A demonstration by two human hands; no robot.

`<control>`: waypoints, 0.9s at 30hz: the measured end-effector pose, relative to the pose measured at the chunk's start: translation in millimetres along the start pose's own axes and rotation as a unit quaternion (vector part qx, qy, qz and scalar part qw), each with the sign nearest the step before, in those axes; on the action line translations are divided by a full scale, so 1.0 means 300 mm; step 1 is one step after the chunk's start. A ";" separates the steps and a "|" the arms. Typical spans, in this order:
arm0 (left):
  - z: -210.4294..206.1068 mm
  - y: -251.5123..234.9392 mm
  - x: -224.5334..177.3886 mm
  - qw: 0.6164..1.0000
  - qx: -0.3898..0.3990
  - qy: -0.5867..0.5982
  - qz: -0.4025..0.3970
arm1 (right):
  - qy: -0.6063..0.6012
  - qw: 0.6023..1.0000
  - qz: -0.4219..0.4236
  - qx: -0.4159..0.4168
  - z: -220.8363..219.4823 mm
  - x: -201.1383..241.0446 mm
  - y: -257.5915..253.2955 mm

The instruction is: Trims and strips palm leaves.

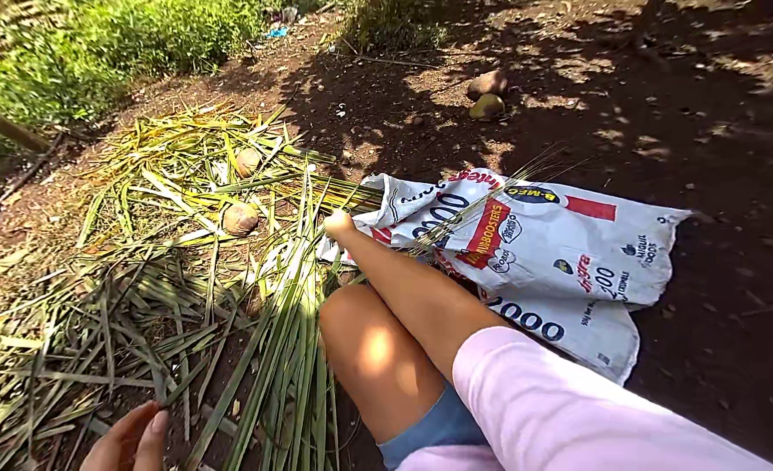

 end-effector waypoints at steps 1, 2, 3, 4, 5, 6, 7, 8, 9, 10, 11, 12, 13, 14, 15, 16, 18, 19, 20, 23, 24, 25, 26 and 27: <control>-0.052 0.010 -0.050 0.998 -0.019 -0.021 -0.062 | 0.049 0.993 0.073 0.082 -0.070 0.128 0.019; -0.105 0.026 -0.109 0.988 -0.061 -0.031 -0.139 | 0.104 0.974 0.130 0.155 -0.137 0.275 0.084; -0.155 0.043 -0.171 0.969 -0.117 -0.028 -0.218 | 0.148 0.954 0.170 0.199 -0.209 0.406 0.170; -0.195 0.064 -0.230 0.944 -0.161 -0.006 -0.287 | 0.156 0.942 0.199 0.223 -0.287 0.504 0.251; -0.220 0.088 -0.291 0.917 -0.189 0.020 -0.350 | 0.114 0.940 0.213 0.241 -0.362 0.566 0.333; -0.229 0.117 -0.347 0.886 -0.208 0.044 -0.411 | 0.044 0.943 0.208 0.258 -0.442 0.600 0.412; -0.230 0.143 -0.388 0.857 -0.214 0.063 -0.465 | -0.045 0.943 0.176 0.280 -0.528 0.614 0.487; -0.238 0.157 -0.405 0.828 -0.212 0.084 -0.513 | -0.134 0.933 0.122 0.310 -0.604 0.616 0.569; -0.256 0.153 -0.399 0.805 -0.203 0.094 -0.549 | -0.214 0.916 0.054 0.335 -0.666 0.599 0.657; -0.280 0.130 -0.375 0.796 -0.198 0.083 -0.566 | -0.271 0.895 -0.019 0.353 -0.714 0.569 0.739; -0.298 0.091 -0.333 0.795 -0.199 0.061 -0.570 | -0.290 0.880 -0.070 0.369 -0.746 0.539 0.807; -0.300 0.048 -0.279 0.796 -0.195 0.029 -0.572 | -0.277 0.879 -0.084 0.379 -0.770 0.508 0.849; -0.282 0.009 -0.218 0.806 -0.175 -0.018 -0.565 | -0.235 0.892 -0.066 0.381 -0.793 0.477 0.858; -0.257 -0.028 -0.154 0.829 -0.151 -0.068 -0.534 | -0.168 0.914 -0.013 0.369 -0.813 0.442 0.840; -0.227 -0.063 -0.091 0.869 -0.129 -0.113 -0.465 | -0.066 0.933 0.080 0.344 -0.812 0.410 0.811; -0.194 -0.086 -0.031 0.920 -0.092 -0.160 -0.346 | 0.070 0.928 0.196 0.310 -0.796 0.372 0.777; -0.106 -0.117 0.071 0.974 0.049 -0.217 -0.043 | 0.369 0.806 0.364 0.286 -0.734 0.295 0.679; -0.035 -0.124 0.114 0.967 0.102 -0.222 0.070 | 0.487 0.741 0.379 0.265 -0.704 0.266 0.635; 0.065 -0.117 0.136 0.957 0.130 -0.215 0.146 | 0.558 0.698 0.380 0.238 -0.675 0.235 0.582; 0.456 0.035 0.158 0.968 -0.020 -0.099 0.230 | 0.640 0.632 0.357 0.253 -0.609 0.192 0.387; 0.570 0.133 0.164 0.958 -0.151 -0.060 0.236 | 0.623 0.645 0.344 0.280 -0.584 0.207 0.342; 0.648 0.236 0.187 0.926 -0.294 -0.043 0.234 | 0.581 0.684 0.331 0.291 -0.551 0.226 0.300; 0.691 0.335 0.230 0.876 -0.422 -0.037 0.230 | 0.530 0.729 0.326 0.284 -0.527 0.243 0.246; 0.708 0.432 0.291 0.831 -0.503 -0.039 0.234 | 0.485 0.762 0.333 0.270 -0.516 0.252 0.187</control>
Point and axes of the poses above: each hand's wrist, its own y-axis away from the middle knuckle, its own z-axis out of the back of the hand, x = y × z, the point moved 2 cm from there along -y, towards the middle knuckle, and after that the axes turned 4 degrees about -x, right-handed, at the moved point
